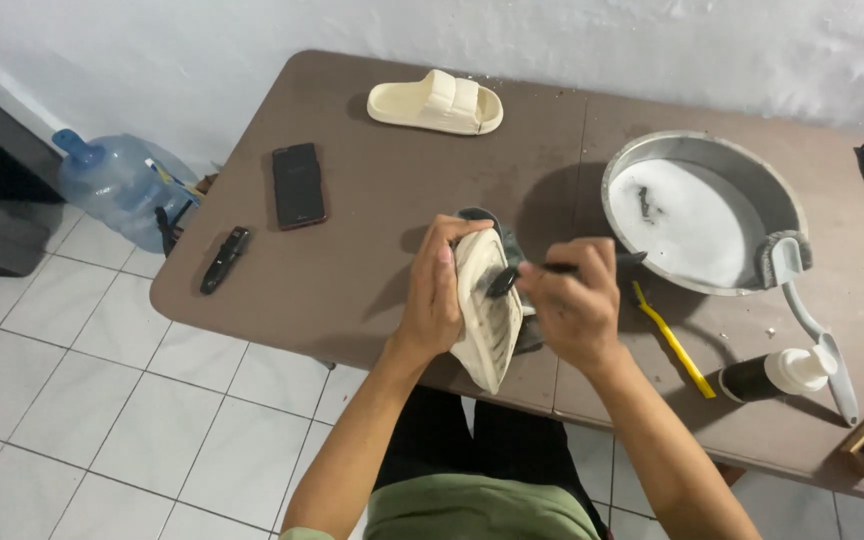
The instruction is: The person scrubs a white slipper with a brush dipped in soapy water, focusing on the sole and edges. They wipe the slipper with a cloth and continue scrubbing different areas of the sole and upper part.
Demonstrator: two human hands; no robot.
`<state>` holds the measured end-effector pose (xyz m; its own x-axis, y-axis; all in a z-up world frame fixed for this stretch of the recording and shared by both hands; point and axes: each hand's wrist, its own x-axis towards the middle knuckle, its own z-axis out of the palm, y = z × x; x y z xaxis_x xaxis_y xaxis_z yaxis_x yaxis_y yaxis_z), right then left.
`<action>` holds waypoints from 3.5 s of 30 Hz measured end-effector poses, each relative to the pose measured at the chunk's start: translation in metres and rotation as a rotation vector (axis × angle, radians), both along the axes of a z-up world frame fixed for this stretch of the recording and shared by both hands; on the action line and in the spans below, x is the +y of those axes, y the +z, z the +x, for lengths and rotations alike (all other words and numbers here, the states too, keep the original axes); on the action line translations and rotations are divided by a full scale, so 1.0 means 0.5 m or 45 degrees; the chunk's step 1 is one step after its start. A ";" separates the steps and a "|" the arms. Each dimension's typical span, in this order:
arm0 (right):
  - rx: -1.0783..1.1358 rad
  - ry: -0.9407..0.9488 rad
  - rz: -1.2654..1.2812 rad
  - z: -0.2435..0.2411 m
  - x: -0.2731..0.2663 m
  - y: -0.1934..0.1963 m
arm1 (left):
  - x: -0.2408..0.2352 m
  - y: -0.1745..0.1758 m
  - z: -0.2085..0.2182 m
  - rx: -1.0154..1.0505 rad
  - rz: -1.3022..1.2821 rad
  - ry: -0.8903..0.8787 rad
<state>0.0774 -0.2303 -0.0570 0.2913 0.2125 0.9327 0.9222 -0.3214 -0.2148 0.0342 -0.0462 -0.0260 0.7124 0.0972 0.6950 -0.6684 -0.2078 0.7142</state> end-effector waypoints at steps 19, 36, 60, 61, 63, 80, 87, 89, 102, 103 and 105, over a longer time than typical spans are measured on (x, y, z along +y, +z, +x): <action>-0.183 -0.032 -0.266 0.014 -0.026 0.070 | -0.016 0.000 0.017 0.409 -0.004 -0.261; 1.121 -0.961 -0.940 0.184 -0.322 -0.007 | 0.019 0.012 0.089 1.351 -0.513 -0.901; 0.720 -0.720 -0.349 0.039 -0.001 -0.038 | -0.037 -0.220 0.182 0.929 -0.315 -0.553; 0.718 -0.728 -0.342 0.035 0.005 -0.039 | -0.034 -0.198 0.171 0.928 -0.308 -0.562; 0.731 -0.724 -0.384 0.030 0.023 -0.035 | -0.022 -0.150 0.148 0.928 -0.314 -0.507; 0.858 -0.895 -0.423 0.000 0.017 -0.061 | -0.030 -0.187 0.158 0.737 -0.326 -0.315; 1.363 -0.581 0.017 0.034 0.034 -0.019 | -0.012 -0.126 0.115 0.924 -0.384 -0.376; 1.513 -0.546 -0.092 0.026 0.023 -0.035 | 0.018 -0.094 0.102 0.871 -0.406 -0.363; 0.387 0.097 0.219 -0.024 0.068 -0.022 | 0.089 -0.024 0.034 0.409 -0.432 -0.462; 0.385 0.093 0.223 -0.012 0.086 -0.031 | 0.078 -0.011 0.027 0.409 -0.427 -0.467; 0.194 0.118 0.307 0.017 0.127 -0.047 | 0.059 0.016 0.015 0.351 -0.037 -0.283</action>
